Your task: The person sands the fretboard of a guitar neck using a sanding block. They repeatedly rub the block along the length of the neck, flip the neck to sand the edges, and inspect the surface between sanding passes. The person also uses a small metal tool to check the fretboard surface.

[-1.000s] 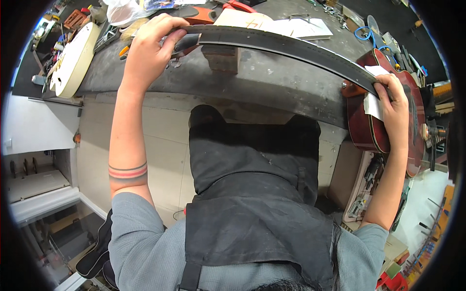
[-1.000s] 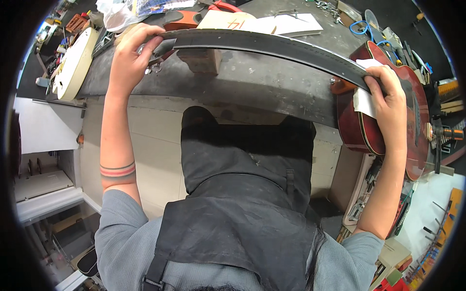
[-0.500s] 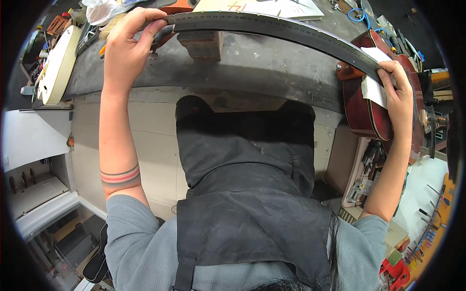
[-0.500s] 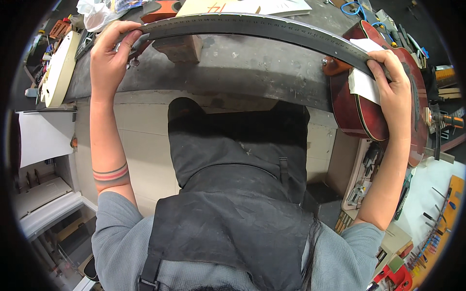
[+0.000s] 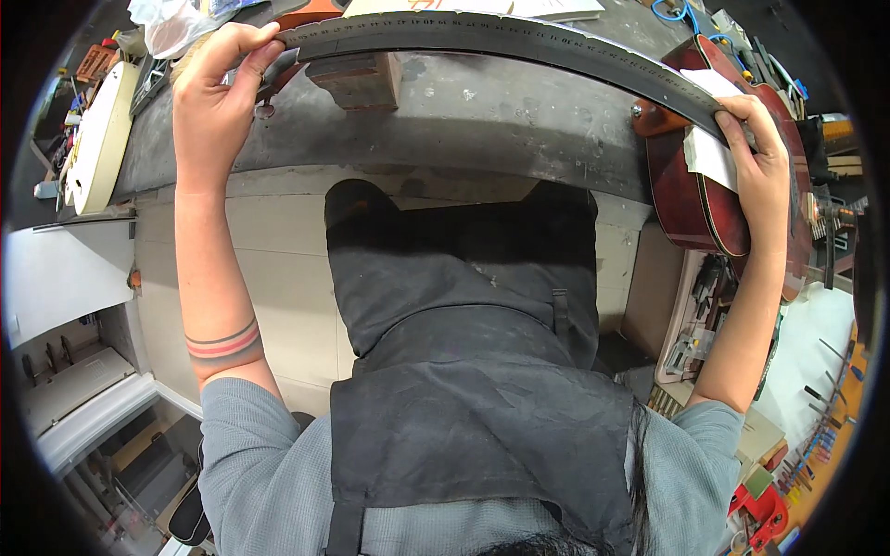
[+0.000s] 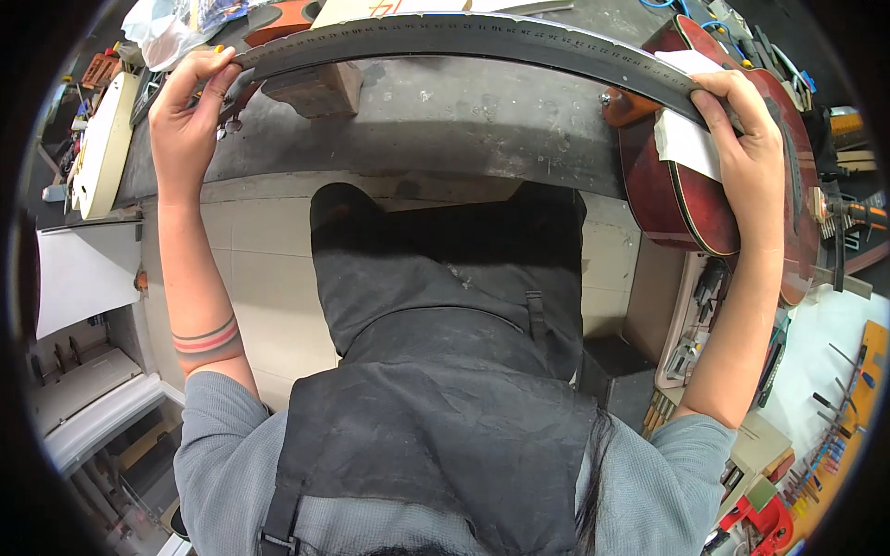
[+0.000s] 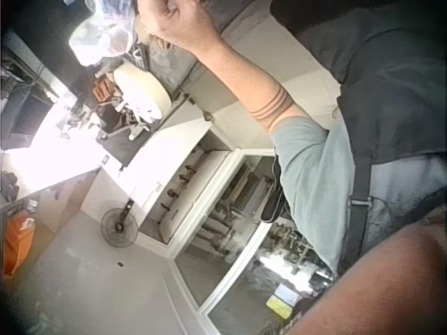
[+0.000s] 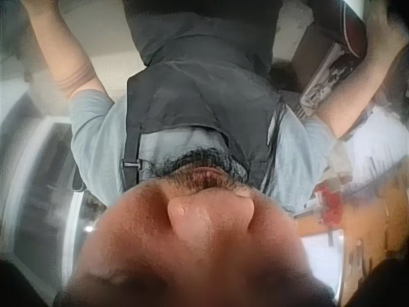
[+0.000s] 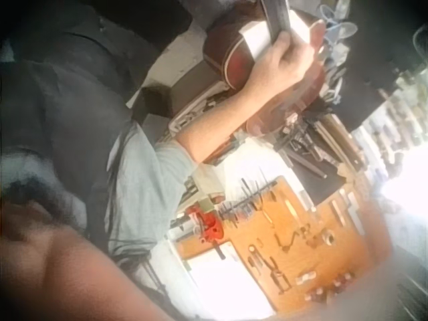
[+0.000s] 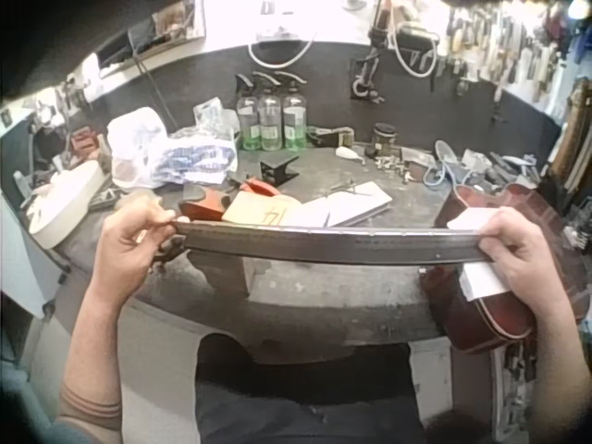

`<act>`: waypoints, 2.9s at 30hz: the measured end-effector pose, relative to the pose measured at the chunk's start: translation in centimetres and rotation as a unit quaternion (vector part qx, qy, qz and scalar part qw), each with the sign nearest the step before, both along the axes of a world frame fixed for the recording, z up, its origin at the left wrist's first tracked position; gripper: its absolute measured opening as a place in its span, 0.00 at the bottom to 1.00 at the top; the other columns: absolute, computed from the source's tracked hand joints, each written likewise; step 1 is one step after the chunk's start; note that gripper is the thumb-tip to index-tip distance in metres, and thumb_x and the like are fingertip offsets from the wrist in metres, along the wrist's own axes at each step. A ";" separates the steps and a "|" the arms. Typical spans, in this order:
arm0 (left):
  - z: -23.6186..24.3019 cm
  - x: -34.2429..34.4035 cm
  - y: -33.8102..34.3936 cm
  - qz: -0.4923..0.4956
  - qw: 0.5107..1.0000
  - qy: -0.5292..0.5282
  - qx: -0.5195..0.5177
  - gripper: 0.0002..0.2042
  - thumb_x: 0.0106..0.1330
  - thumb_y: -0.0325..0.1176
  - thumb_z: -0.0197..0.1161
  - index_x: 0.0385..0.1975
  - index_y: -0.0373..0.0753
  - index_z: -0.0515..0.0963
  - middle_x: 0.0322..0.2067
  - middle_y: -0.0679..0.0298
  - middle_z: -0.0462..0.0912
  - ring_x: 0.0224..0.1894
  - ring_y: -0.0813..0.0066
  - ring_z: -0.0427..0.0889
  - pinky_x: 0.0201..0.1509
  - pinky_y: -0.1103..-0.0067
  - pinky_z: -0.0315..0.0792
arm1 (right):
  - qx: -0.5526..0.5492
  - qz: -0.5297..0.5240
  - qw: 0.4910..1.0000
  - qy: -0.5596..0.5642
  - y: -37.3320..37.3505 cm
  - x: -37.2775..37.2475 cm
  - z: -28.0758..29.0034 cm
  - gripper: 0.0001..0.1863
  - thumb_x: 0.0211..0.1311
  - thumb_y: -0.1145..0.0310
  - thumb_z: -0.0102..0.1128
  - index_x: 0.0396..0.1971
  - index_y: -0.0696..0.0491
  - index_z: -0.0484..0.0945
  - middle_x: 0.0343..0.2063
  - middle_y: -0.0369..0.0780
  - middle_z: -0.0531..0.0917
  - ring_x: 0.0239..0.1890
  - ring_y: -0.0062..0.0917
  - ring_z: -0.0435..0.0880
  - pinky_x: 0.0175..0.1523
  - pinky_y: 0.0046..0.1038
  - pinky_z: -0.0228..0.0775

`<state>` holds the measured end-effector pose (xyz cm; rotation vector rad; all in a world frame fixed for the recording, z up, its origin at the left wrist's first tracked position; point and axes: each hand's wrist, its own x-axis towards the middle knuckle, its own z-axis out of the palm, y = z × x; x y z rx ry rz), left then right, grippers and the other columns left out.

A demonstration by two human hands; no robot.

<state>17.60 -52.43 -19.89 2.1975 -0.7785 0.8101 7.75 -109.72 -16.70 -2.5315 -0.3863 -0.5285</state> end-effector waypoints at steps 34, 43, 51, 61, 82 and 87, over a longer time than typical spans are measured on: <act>0.8 -0.7 -3.1 -0.011 1.000 0.024 0.006 0.07 0.75 0.21 0.73 0.50 0.35 0.91 0.43 0.59 0.95 0.49 0.62 0.92 0.59 0.70 0.81 | 0.008 -0.011 1.000 0.015 0.0 -0.4 0.3 0.07 0.82 0.77 0.68 0.54 0.59 0.87 0.50 0.39 0.88 0.55 0.25 0.86 0.66 0.28 0.75; 0.8 -0.9 -3.2 -0.003 1.000 0.010 0.019 0.07 0.74 0.21 0.74 0.48 0.35 0.90 0.42 0.60 0.94 0.46 0.62 0.91 0.59 0.70 0.80 | 0.012 -0.013 1.000 -0.005 0.5 -0.5 0.4 0.07 0.80 0.77 0.70 0.51 0.58 0.88 0.48 0.38 0.91 0.53 0.26 0.89 0.64 0.30 0.78; 1.1 -1.2 -3.2 -0.004 0.999 0.028 0.021 0.07 0.75 0.21 0.75 0.50 0.34 0.91 0.44 0.59 0.94 0.48 0.66 0.90 0.59 0.73 0.80 | 0.007 -0.013 1.000 -0.013 0.6 -0.4 0.3 0.06 0.79 0.78 0.70 0.50 0.58 0.87 0.47 0.39 0.91 0.54 0.27 0.89 0.64 0.30 0.78; 0.8 -0.8 -2.9 -0.014 1.000 0.013 0.010 0.07 0.75 0.21 0.72 0.49 0.35 0.90 0.42 0.59 0.94 0.47 0.61 0.92 0.59 0.71 0.79 | 0.012 0.004 1.000 -0.010 0.2 -0.2 0.3 0.05 0.78 0.78 0.70 0.49 0.59 0.87 0.46 0.38 0.90 0.52 0.28 0.88 0.65 0.30 0.77; 5.7 7.0 0.5 0.080 0.994 0.079 0.010 0.11 0.81 0.30 0.69 0.56 0.36 0.91 0.49 0.60 0.96 0.53 0.70 0.92 0.63 0.73 0.81 | 0.006 0.047 0.998 0.048 2.7 10.4 4.4 0.10 0.84 0.69 0.64 0.56 0.59 0.83 0.49 0.41 0.89 0.52 0.29 0.87 0.64 0.31 0.78; 6.1 9.8 7.1 0.157 0.982 -0.100 0.018 0.12 0.79 0.31 0.70 0.57 0.38 0.89 0.55 0.58 0.92 0.59 0.63 0.90 0.69 0.69 0.78 | -0.017 0.103 0.987 0.124 7.1 22.8 1.6 0.12 0.84 0.66 0.65 0.55 0.58 0.81 0.44 0.43 0.87 0.50 0.29 0.84 0.62 0.35 0.77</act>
